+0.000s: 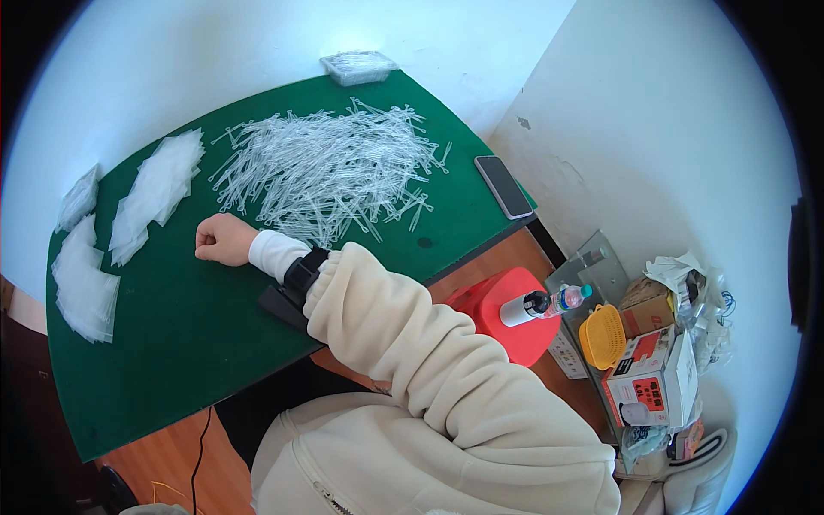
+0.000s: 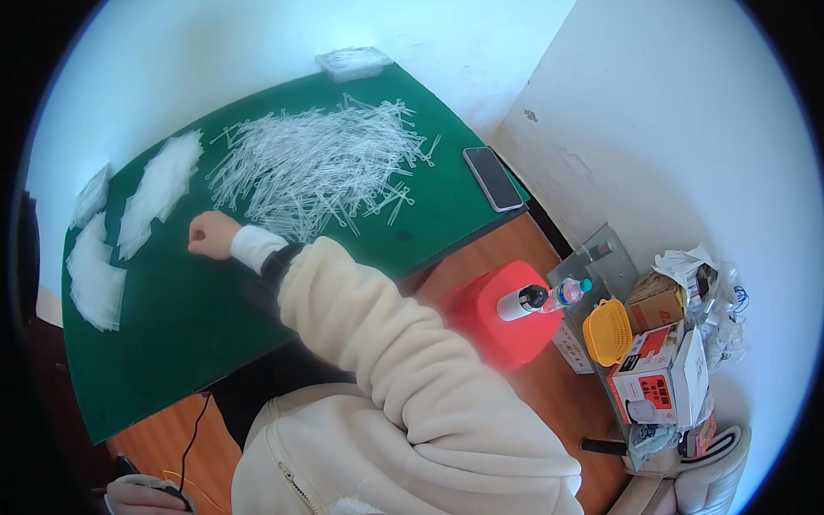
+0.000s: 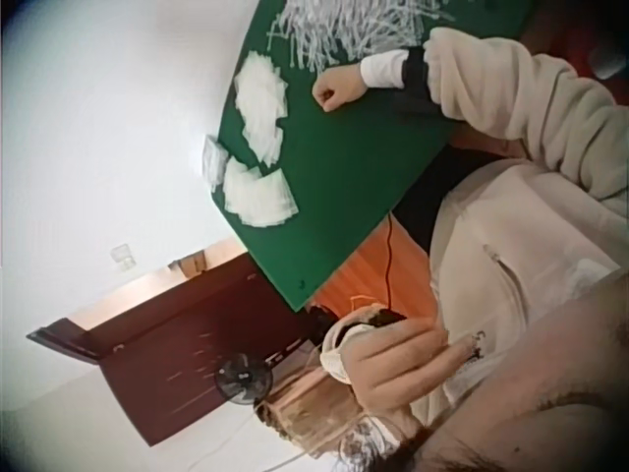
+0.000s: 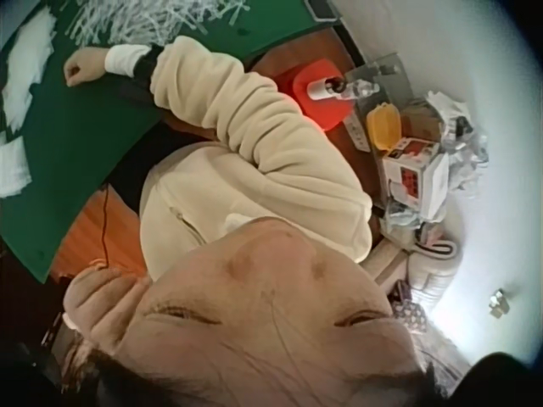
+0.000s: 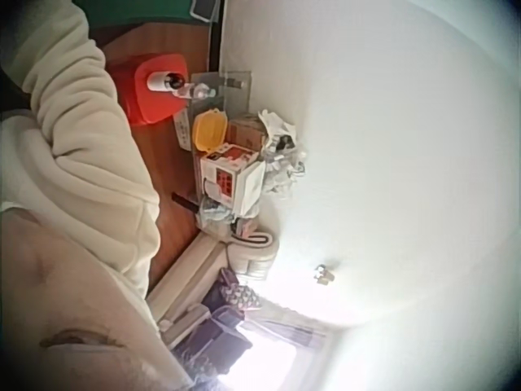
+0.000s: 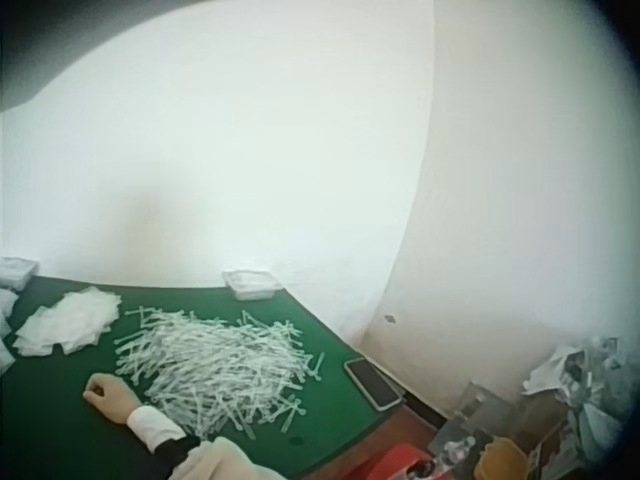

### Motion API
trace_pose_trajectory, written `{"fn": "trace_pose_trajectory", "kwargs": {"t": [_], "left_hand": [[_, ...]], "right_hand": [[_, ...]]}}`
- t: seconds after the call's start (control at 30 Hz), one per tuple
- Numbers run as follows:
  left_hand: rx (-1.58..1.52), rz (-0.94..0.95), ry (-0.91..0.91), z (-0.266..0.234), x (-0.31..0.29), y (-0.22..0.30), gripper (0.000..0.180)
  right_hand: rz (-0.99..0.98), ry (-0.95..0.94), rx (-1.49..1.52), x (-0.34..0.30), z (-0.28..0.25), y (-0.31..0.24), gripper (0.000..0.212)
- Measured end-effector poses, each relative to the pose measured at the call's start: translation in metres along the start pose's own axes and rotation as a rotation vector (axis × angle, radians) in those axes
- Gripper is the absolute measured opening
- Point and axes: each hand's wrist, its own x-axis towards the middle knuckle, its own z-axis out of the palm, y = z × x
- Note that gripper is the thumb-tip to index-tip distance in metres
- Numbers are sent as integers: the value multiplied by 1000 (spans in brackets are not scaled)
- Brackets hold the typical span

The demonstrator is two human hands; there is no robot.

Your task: Packaging small white plastic components into clear plastic bags.

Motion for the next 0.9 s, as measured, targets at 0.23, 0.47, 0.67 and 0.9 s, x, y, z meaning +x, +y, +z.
{"fn": "trace_pose_trajectory", "kwargs": {"t": [0.23,0.47,0.67,0.9], "left_hand": [[-299,163,-91,-3,-8,-14,21],[-797,242,-231,4,-7,-20,19],[-1330,256,-333,16,-13,-30,19],[-1220,252,-383,17,-26,-31,14]], "right_hand": [[-26,10,6,4,-2,1,16],[-38,17,-2,0,0,0,15],[-24,5,10,0,-1,-2,16],[33,-10,34,0,-3,-4,19]]}}
